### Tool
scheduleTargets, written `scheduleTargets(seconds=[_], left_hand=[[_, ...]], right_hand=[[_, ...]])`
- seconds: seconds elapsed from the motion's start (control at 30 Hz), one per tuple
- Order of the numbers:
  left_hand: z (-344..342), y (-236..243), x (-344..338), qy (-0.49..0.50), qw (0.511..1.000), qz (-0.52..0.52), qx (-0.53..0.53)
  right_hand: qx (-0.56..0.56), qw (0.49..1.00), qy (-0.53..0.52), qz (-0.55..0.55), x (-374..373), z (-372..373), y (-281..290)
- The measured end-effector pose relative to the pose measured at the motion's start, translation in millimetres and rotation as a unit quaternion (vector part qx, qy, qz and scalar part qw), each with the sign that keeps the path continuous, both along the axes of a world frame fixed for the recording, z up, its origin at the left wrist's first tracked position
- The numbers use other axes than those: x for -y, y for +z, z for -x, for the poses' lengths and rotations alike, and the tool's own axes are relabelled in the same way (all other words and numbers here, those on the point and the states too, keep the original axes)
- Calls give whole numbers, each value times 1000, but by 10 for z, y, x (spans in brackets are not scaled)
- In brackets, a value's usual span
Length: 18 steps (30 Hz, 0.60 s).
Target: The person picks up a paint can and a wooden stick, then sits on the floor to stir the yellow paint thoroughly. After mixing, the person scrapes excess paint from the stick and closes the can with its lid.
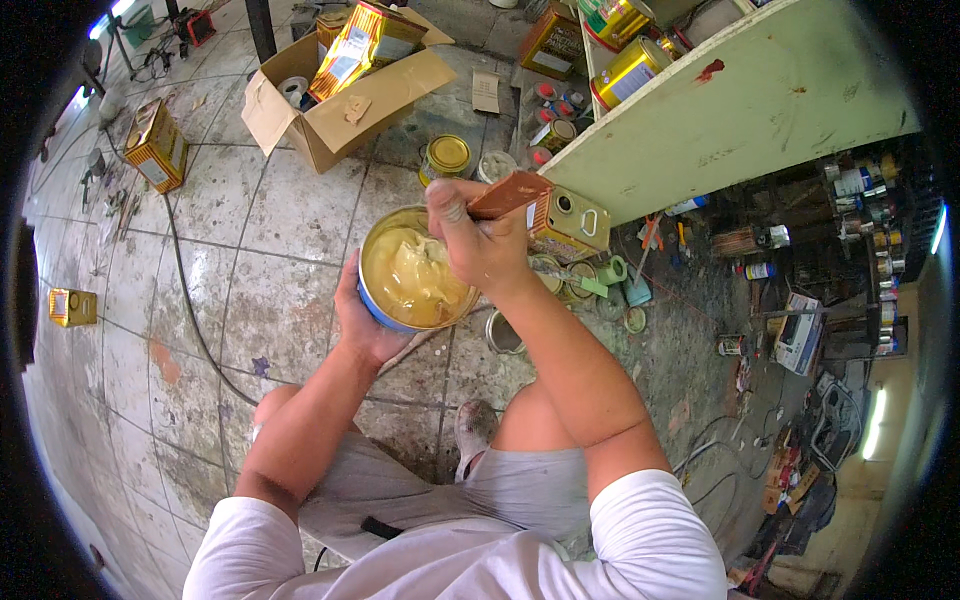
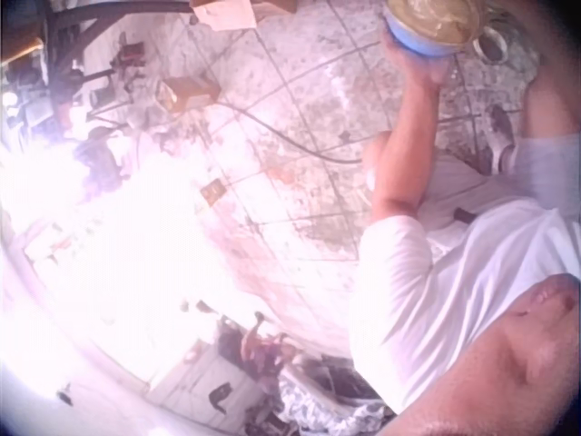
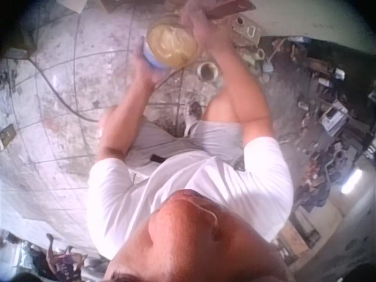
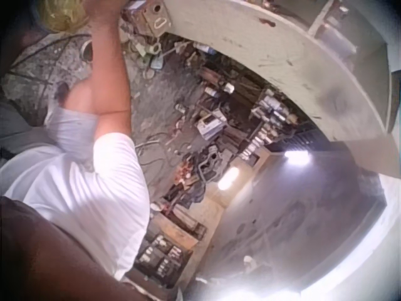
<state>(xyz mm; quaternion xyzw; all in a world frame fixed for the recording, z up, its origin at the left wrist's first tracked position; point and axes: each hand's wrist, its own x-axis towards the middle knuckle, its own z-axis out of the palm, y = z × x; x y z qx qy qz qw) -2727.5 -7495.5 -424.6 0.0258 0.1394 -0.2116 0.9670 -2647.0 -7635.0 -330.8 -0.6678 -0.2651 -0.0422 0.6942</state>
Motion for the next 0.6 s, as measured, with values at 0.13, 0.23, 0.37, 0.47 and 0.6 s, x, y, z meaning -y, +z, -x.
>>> scheduleTargets(seconds=[0.13, 0.23, 0.37, 0.47, 0.6], left_hand=[[-33, 87, 77, 20, 999, -3, -41], [-85, 72, 100, 33, 997, 9, -66], [-138, 148, 31, 64, 995, -6, -75], [-222, -60, 10, 96, 993, -35, -52], [-292, -252, 48, 94, 994, -53, -23]], right_hand=[[-63, 982, -173, 36, -91, 119, -9], [-117, 964, -240, -18, -158, 143, 11], [-165, 948, -270, -37, -200, 203, 130], [-171, 945, -272, -68, -373, 318, 217], [-188, 936, -271, -126, -492, 384, 312]])
